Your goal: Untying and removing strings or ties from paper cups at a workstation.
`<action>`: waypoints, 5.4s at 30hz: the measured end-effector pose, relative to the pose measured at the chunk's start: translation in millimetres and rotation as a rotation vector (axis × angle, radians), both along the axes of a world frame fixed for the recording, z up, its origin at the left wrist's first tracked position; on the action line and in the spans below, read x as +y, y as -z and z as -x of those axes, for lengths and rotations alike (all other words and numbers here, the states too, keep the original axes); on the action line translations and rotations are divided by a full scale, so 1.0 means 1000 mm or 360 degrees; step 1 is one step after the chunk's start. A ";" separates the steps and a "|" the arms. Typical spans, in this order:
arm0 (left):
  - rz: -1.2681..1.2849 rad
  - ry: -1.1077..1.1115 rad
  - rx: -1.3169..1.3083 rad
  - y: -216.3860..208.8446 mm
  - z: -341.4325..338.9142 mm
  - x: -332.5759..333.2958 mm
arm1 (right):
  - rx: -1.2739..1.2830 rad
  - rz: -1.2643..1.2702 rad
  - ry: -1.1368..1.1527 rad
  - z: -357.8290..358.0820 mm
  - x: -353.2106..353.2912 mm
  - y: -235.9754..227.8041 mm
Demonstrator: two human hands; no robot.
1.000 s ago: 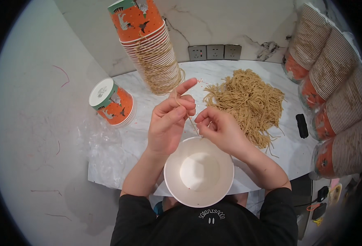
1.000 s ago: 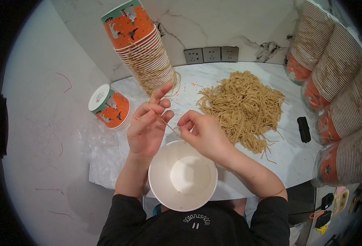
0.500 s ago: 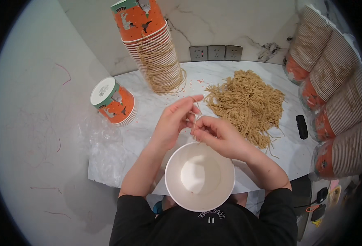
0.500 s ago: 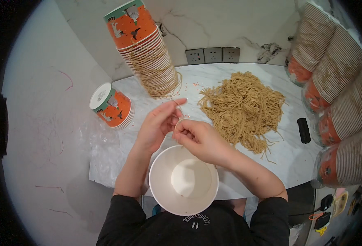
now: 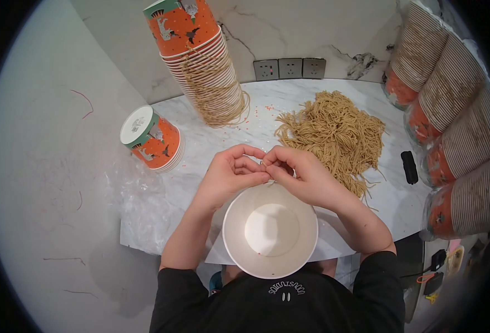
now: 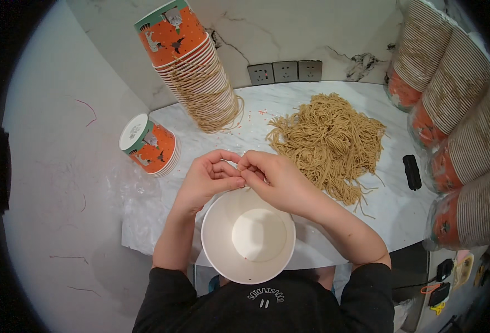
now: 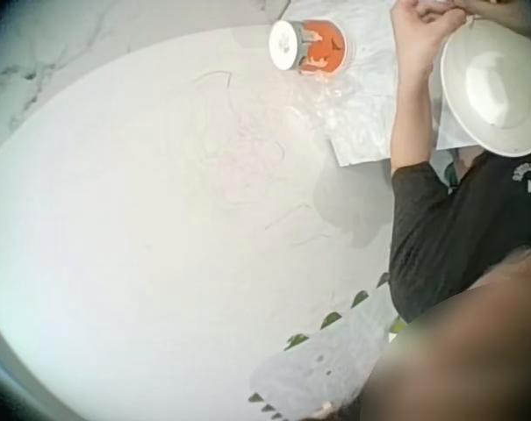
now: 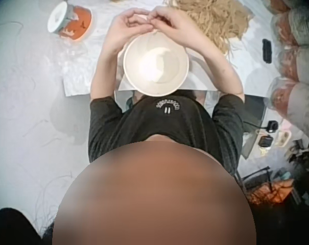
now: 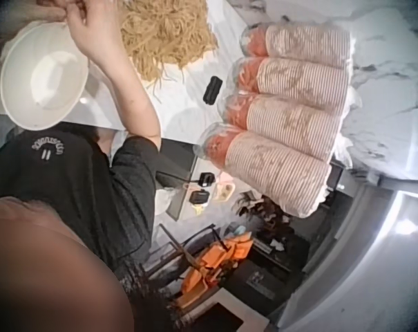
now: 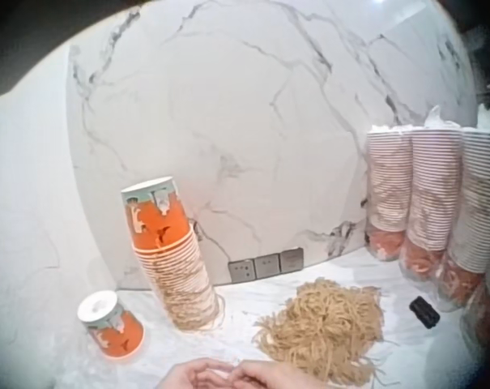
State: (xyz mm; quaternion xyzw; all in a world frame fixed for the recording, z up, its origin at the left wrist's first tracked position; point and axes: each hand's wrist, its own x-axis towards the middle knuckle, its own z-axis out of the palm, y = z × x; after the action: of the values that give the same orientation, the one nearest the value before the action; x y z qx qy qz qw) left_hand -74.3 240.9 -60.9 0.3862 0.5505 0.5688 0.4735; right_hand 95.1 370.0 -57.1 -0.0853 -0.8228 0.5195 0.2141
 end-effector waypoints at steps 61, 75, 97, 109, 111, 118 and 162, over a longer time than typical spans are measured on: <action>0.0293 0.0628 -0.0519 0.010 0.034 0.020 | 0.0497 -0.0910 0.0125 -0.004 -0.012 -0.007; 0.0149 0.0005 0.0653 0.009 0.013 0.016 | 0.0173 -0.0841 0.0239 0.000 -0.003 0.004; -0.0296 -0.0161 0.0808 0.015 0.004 0.024 | 0.0072 0.0305 0.0113 0.010 0.013 0.023; -0.0364 -0.0200 0.0449 0.017 -0.001 0.024 | 0.0086 0.0432 0.0156 0.011 0.013 0.030; -0.0366 -0.0201 0.0437 0.016 -0.001 0.024 | 0.0042 0.0323 0.0195 0.008 0.008 0.021; -0.0361 -0.0213 0.0496 0.009 -0.003 0.021 | 0.0079 0.0135 0.0215 0.004 0.009 0.015; -0.0161 -0.0015 0.0388 -0.001 0.004 0.012 | 0.0233 0.0254 -0.0011 0.011 0.015 0.033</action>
State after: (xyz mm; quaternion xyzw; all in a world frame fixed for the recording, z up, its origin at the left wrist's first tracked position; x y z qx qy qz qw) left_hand -78.7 253.3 -60.2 0.4732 0.5765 0.5469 0.3802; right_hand 84.2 384.8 -90.4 -0.0611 -0.7612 0.5890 0.2643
